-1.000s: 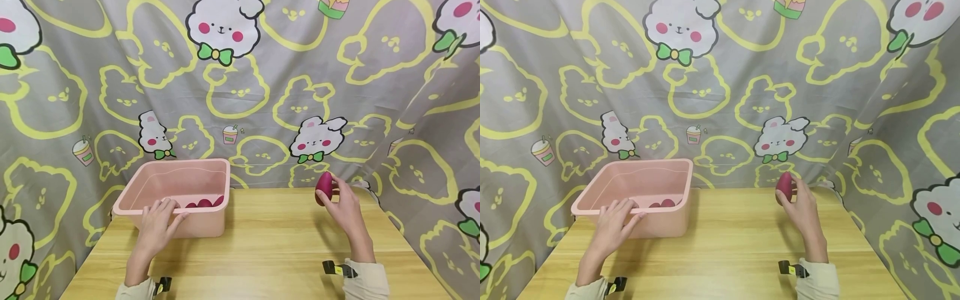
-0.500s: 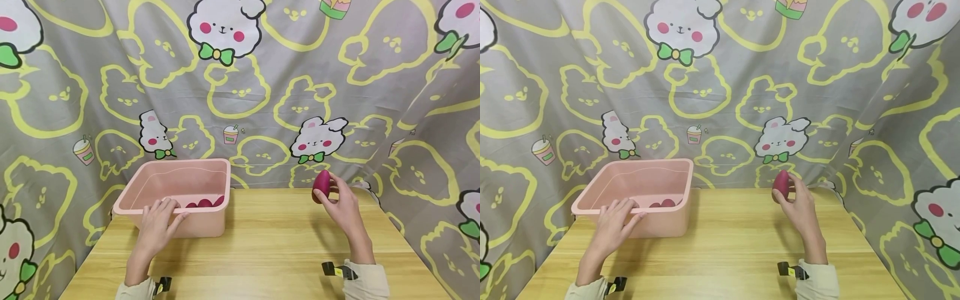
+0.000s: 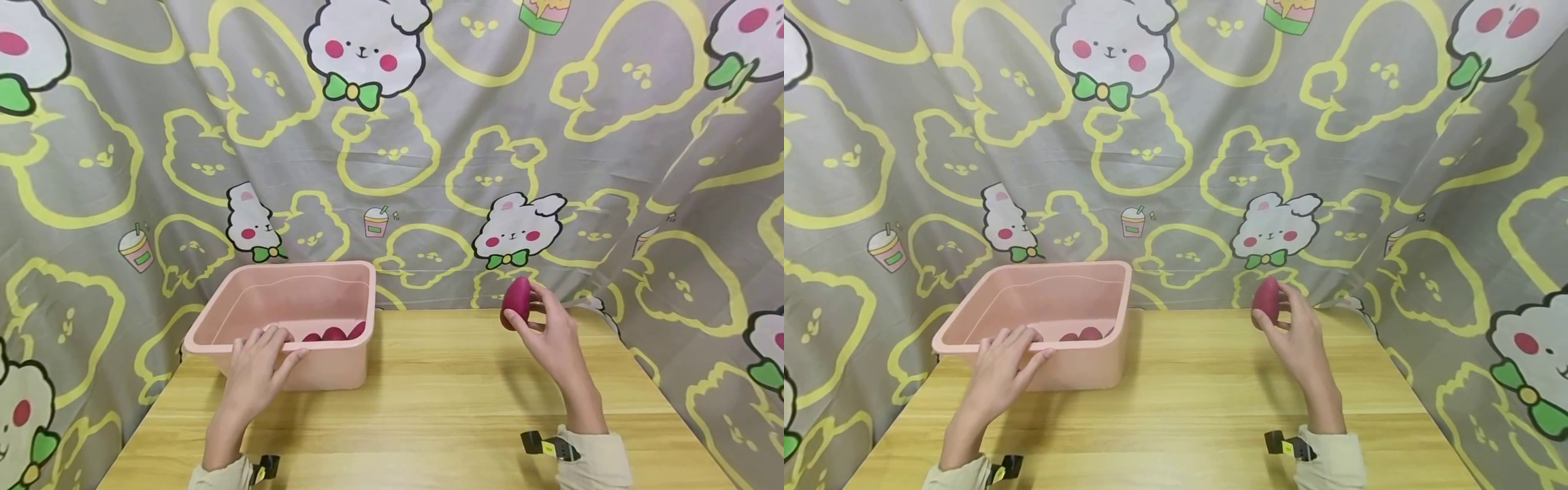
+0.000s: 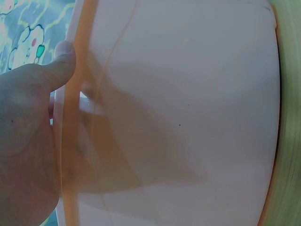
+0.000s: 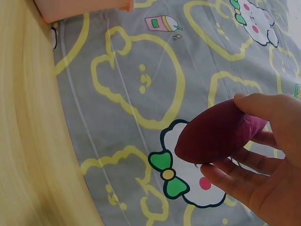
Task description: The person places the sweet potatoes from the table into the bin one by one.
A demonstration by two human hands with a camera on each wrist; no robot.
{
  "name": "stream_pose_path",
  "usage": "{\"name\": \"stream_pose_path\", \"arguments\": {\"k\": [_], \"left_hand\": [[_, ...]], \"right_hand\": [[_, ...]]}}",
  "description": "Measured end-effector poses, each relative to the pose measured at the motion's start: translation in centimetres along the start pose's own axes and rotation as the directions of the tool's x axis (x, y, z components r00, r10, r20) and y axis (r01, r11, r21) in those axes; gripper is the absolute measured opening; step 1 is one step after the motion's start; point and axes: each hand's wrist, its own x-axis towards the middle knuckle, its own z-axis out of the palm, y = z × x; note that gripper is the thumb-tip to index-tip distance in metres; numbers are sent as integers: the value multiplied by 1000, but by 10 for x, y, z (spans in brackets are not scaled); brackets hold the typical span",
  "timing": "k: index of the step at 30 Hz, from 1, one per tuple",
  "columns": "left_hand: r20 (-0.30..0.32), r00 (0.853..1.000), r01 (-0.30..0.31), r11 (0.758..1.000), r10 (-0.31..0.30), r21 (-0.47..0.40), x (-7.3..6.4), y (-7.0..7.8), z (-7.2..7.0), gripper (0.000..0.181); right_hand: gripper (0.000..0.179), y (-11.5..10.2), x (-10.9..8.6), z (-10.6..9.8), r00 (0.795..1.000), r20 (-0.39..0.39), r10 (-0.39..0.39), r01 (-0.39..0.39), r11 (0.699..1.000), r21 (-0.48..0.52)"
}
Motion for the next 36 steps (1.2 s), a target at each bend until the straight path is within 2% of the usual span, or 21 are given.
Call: {"name": "stream_pose_path", "arguments": {"k": [11, 36], "left_hand": [[0, 1000, 2, 1000, -2, 5, -1, 0, 0, 21], [-4, 1000, -5, 1000, 5, 8, 0, 0, 0, 21]], "right_hand": [[63, -14, 1, 4, 1000, 15, 14, -15, 996, 93], [62, -28, 0, 10, 1000, 19, -8, 5, 991, 133]]}}
